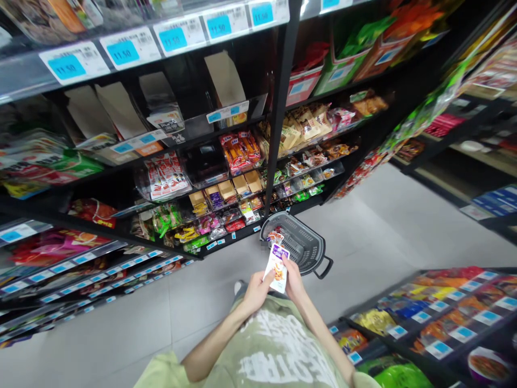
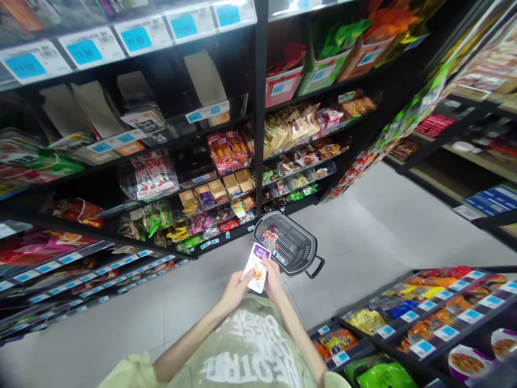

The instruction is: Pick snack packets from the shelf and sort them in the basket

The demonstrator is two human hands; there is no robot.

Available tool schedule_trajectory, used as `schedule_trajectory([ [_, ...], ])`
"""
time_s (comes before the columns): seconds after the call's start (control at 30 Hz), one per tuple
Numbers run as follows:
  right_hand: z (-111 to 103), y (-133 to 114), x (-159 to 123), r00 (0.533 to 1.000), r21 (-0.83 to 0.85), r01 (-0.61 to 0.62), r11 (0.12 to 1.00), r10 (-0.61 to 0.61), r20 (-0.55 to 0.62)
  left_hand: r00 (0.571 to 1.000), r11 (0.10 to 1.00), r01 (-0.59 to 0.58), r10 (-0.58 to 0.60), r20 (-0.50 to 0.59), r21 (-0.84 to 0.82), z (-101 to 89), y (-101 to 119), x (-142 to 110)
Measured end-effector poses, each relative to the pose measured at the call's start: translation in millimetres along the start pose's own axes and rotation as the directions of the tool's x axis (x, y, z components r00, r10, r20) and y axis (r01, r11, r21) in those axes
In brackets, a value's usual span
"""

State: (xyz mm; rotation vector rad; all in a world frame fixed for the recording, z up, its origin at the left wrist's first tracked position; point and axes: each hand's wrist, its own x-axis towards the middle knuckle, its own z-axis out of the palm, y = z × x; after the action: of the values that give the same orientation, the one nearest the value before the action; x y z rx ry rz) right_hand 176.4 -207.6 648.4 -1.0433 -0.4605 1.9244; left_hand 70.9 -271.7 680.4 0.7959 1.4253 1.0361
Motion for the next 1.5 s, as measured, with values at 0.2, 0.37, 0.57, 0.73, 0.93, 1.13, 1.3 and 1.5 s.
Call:
schedule_trajectory([
  [0.2, 0.5, -0.4, -0.5, 0.999, 0.041, 0.001, 0.999, 0.001, -0.051, 1.000, 0.999, 0.016, -0.018, 0.025, 0.044, -1.5, 1.1, -0.2],
  [0.37, -1.9, 2.6, -1.0, 0.998, 0.066, -0.002, 0.998, 0.007, -0.068, 1.000, 0.977, 0.015, -0.019, 0.018, 0.214, -5.1, -1.6, 0.8],
  [0.57, -1.5, 2.0, -3.0, 0.998, 0.029, 0.068, 0.997, -0.068, -0.017, 0.999, 0.992, -0.007, 0.002, 0.046, 0.122, -5.0, -0.9, 2.0],
  [0.73, -1.3, 0.7, -1.7, 0.998, 0.023, 0.064, 0.998, -0.064, -0.019, 0.997, 0.993, -0.012, 0.002, 0.080, 0.121, -4.9, 4.3, 1.2],
  [0.93, -2.0, 1.6, 0.7, 0.997, 0.040, 0.055, 0.998, -0.053, -0.056, 0.993, 0.990, -0.028, 0.012, 0.114, 0.141, -5.6, 0.1, 1.7],
  [1.13, 0.5, 0.5, 0.8, 0.996, 0.045, 0.053, 0.998, -0.049, -0.076, 0.989, 0.995, -0.042, 0.028, 0.144, 0.093, -6.1, -8.0, 4.5],
  [1.3, 0.9, 1.2, 0.9, 0.997, 0.010, 0.061, 0.998, -0.061, -0.050, 0.989, 0.997, -0.048, 0.039, 0.142, 0.062, -7.2, -9.0, 4.7],
  [1.5, -1.0, 5.0, 3.8, 0.996, -0.038, 0.083, 0.996, -0.084, -0.026, 0.992, 0.997, -0.054, 0.047, 0.121, 0.061, -7.9, -6.7, 3.3],
])
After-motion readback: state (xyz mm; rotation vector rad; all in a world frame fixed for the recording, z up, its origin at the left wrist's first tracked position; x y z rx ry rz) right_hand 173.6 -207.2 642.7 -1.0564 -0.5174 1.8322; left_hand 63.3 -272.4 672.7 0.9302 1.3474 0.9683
